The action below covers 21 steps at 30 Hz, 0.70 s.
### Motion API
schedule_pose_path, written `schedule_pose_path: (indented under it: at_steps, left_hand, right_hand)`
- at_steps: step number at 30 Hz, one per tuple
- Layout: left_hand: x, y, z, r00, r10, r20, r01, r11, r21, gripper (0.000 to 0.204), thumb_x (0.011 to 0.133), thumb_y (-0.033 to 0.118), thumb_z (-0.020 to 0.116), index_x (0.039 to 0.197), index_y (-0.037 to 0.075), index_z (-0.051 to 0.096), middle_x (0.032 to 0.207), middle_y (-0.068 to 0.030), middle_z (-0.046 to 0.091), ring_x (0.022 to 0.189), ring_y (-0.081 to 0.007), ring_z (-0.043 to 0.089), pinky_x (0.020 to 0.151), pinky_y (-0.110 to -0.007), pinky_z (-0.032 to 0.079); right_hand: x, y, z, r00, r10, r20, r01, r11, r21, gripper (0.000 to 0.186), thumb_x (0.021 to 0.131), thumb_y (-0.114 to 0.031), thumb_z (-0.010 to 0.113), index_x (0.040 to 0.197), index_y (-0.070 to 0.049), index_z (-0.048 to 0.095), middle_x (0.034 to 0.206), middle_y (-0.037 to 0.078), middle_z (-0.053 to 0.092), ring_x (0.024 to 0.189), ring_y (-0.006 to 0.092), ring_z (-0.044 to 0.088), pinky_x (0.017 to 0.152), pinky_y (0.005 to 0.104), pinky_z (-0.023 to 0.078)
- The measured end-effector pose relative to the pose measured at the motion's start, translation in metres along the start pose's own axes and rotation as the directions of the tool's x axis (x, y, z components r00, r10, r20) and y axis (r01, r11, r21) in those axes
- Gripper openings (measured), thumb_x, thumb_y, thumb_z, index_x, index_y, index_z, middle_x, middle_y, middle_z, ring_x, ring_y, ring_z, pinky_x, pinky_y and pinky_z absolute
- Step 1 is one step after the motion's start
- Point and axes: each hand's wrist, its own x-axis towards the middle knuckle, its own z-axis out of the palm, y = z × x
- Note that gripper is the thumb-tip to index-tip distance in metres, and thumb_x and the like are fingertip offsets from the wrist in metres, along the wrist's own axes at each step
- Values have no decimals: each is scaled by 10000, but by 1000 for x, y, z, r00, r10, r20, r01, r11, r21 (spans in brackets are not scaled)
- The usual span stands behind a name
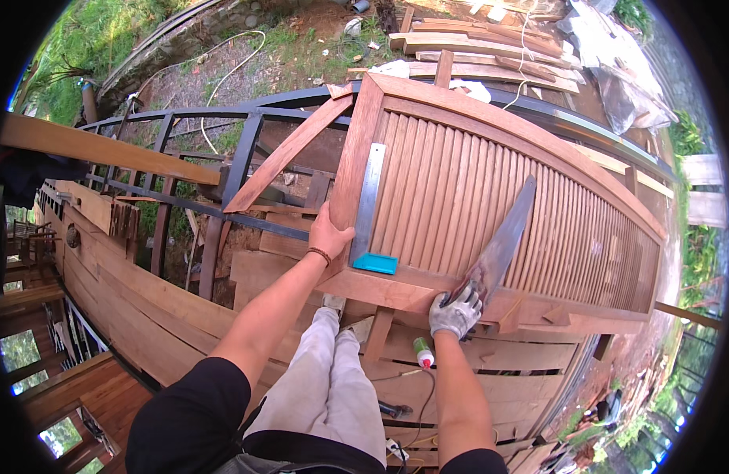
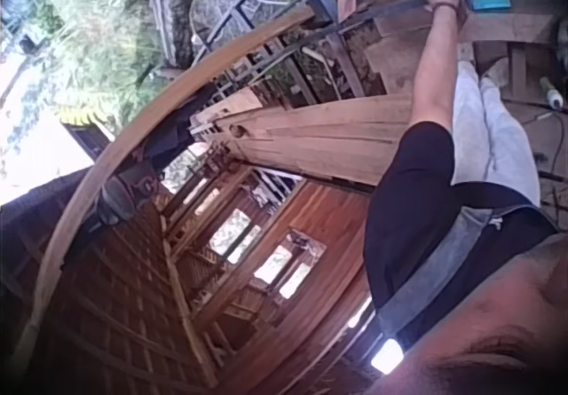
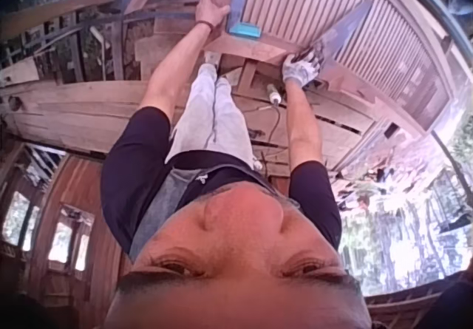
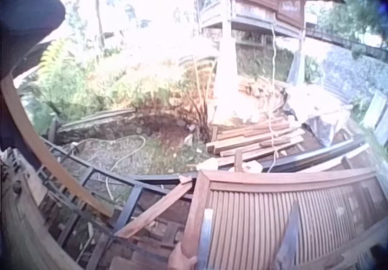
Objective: The person uses a hand saw to cut a wooden slatted panel on a workbench. After completing the cut, they remove the separated piece and reposition the panel to continue working.
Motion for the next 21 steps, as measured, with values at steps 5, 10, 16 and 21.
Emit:
schedule_pose_path:
  at_steps: [5,10,16,21]
  left_hand:
    - [7,-9,0,998,31,57,-34,999,36,894,739,264,807,1452,-27,353,1318,-269,574,1224,-357,575,1054,-389,446]
    - [20,-33,-15,954,5,299,74,965,-251,783,874,311,728,1480,3,339,1379,-250,545,1287,-337,536,1079,-391,417]
    - [-3,-66,14,976,2,218,76,933,-351,677,954,227,650,1500,8,314,1393,-180,540,1272,-239,531,1078,-340,405]
    - [-4,-58,7,973,-9,229,80,949,-305,676,960,241,642,1503,16,308,1395,-189,538,1280,-250,529,1080,-353,404]
  right_hand:
    - [2,2,1,999,-18,-49,16,1000,-22,709,819,-400,611,1396,-25,438,1290,217,530,1196,391,492,1030,512,383]
    - [3,1,-5,999,-17,-28,17,1000,9,662,824,-400,607,1349,-15,483,1245,216,550,1175,393,503,1006,511,397]
    - [3,-3,-8,1000,-14,-20,14,1000,21,671,823,-392,604,1363,-15,475,1261,215,549,1180,396,504,1014,510,396]
    - [4,-5,-9,1000,0,-11,0,1000,16,679,823,-385,603,1377,-17,466,1280,214,541,1190,396,499,1024,509,391]
